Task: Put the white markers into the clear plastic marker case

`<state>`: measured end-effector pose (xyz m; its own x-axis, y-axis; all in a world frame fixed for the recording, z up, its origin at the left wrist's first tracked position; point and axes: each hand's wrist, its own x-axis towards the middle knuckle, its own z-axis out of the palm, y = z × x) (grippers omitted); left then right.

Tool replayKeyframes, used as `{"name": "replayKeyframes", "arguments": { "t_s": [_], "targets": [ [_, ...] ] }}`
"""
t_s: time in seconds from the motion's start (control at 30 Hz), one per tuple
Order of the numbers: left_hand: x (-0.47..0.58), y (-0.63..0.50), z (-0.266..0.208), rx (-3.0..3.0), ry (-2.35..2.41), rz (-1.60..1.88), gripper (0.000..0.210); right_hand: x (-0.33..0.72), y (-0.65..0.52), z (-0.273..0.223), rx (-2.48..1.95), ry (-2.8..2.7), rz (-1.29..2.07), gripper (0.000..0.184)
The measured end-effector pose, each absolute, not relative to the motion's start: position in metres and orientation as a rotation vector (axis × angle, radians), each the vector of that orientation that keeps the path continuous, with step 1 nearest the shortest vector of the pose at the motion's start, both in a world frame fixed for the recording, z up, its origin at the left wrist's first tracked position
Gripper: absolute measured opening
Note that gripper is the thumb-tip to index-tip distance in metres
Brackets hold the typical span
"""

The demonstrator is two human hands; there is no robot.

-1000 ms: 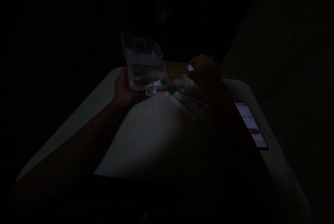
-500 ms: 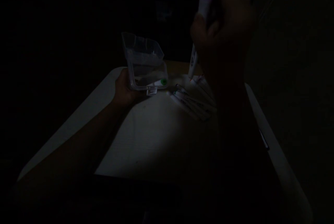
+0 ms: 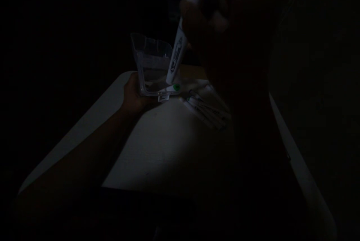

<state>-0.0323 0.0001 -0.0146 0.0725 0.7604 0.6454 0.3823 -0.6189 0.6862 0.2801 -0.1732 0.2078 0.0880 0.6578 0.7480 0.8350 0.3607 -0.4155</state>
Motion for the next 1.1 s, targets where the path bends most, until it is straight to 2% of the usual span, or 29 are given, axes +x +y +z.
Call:
{"name": "replayKeyframes", "arguments": {
  "t_s": [0.07, 0.13, 0.2, 0.3, 0.43, 0.63, 0.83, 1.1],
  "targets": [
    [-0.032, 0.001, -0.015, 2.021, 1.142, 1.556, 0.124, 0.281, -0.172, 0.204, -1.267, -1.614, -0.28, 0.041],
    [-0.032, 0.0, -0.014, 2.025, 1.152, 1.549, 0.124, 0.282, -0.171, 0.202, -1.248, -1.682, -0.177, 0.034],
    [-0.031, -0.001, -0.014, 2.046, 1.156, 1.533, 0.125, 0.283, -0.171, 0.202, -1.289, -1.746, -0.085, 0.034],
    [-0.03, -0.002, -0.014, 2.075, 1.157, 1.535, 0.128, 0.285, -0.171, 0.208, -1.319, -1.791, -0.125, 0.037],
    [-0.028, -0.001, -0.014, 2.074, 1.149, 1.536, 0.13, 0.287, -0.169, 0.214, -1.335, -1.905, 0.046, 0.044],
    [-0.028, -0.003, -0.01, 2.019, 1.177, 1.524, 0.139, 0.286, -0.167, 0.206, -1.263, -1.972, 0.218, 0.032],
    [-0.027, -0.005, -0.006, 2.047, 1.182, 1.534, 0.133, 0.288, -0.16, 0.201, -1.262, -2.105, 0.268, 0.025],
    [-0.027, -0.002, -0.006, 2.072, 1.187, 1.566, 0.121, 0.269, -0.16, 0.202, -1.494, -2.284, 0.256, 0.032]
  ]
}}
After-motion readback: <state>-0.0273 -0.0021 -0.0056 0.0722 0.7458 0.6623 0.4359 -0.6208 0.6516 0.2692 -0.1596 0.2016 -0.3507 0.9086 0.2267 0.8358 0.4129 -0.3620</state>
